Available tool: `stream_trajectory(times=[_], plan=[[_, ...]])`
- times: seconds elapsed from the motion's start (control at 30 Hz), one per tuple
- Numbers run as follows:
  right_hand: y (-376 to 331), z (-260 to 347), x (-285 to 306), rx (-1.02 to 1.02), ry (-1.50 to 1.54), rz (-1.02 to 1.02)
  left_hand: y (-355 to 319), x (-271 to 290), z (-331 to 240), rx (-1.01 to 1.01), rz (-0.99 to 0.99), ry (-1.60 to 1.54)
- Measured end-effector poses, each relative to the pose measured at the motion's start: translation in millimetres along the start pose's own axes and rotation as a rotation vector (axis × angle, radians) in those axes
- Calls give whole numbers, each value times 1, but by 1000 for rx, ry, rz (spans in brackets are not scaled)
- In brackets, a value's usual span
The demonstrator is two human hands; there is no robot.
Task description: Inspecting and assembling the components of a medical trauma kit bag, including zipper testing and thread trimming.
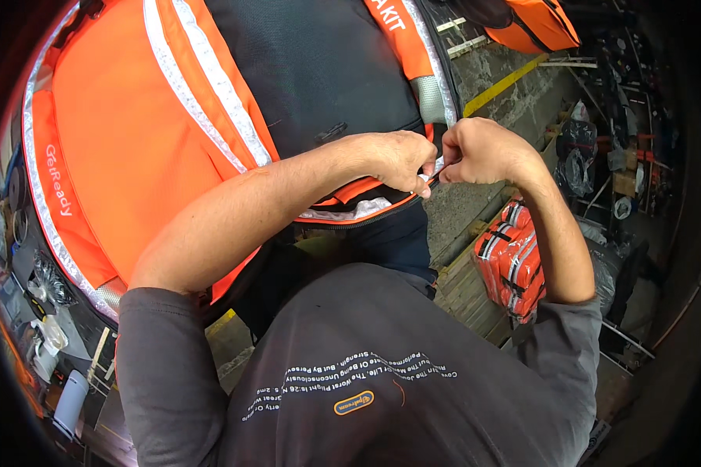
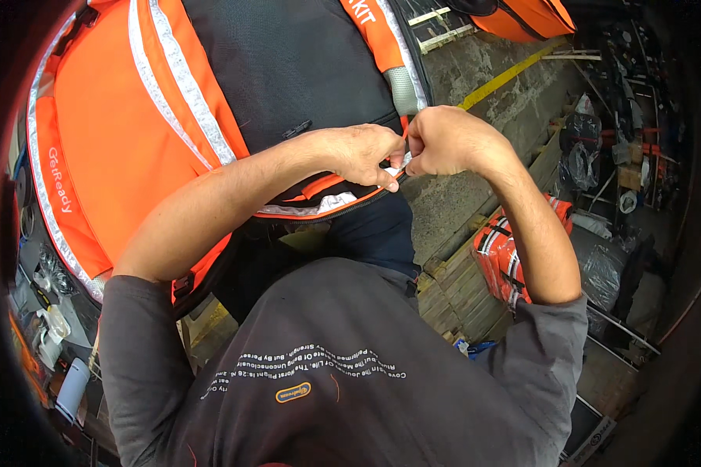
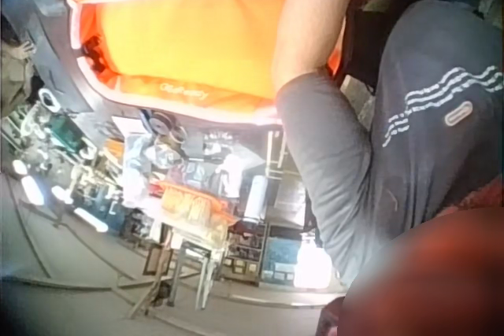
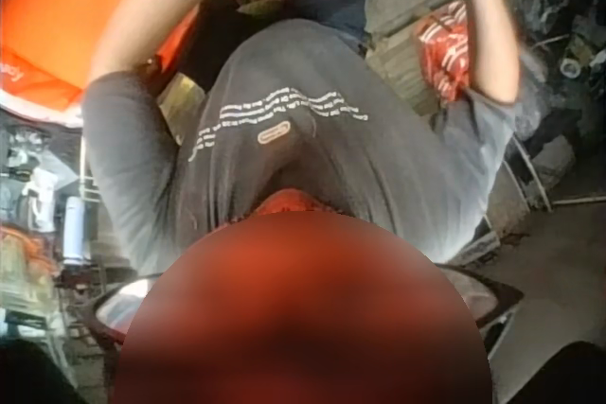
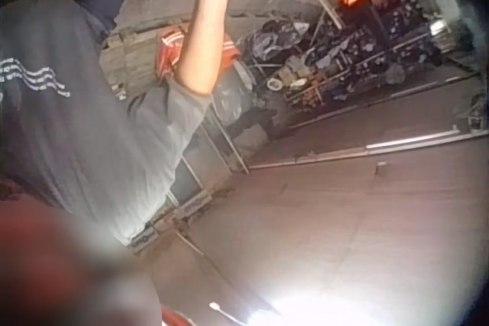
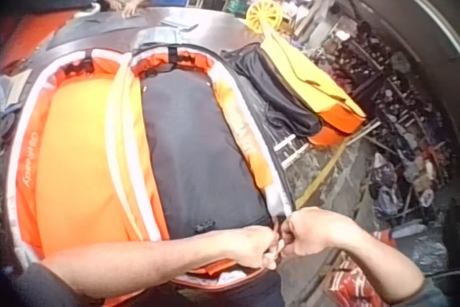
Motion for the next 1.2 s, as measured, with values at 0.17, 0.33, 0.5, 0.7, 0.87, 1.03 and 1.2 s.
stream_trajectory(times=[0.17, 0.33, 0.5, 0.7, 0.87, 1.03, 1.2], plan=[[-12, -9, -1, 22, 121, -49, -4, 3, -3, 5, -20, 3], [-18, -7, 1, 42, 177, -114, -3, 2, -2, -27, -27, 20], [-16, -9, -3, 35, 165, -112, -1, 1, -4, -58, -57, 57], [-10, -6, -3, -23, 101, -72, -1, 1, -5, -63, -60, 59], [0, 7, 4, -75, -17, 25, -2, 1, -4, -49, -56, 61], [6, 11, 4, -45, -68, 73, -5, 5, -8, -21, -26, 19], [1, 8, 6, 2, -59, 46, -5, 7, -6, -63, -46, -5]])
Point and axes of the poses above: each hand's wrist, its own y-axis towards the middle knuckle, its own x-axis out of the back of the hand, z = x × y, the point moved 7 cm from there along y, towards the middle knuckle, and after that the axes turned 9 degrees about x, right-handed, at the moved point
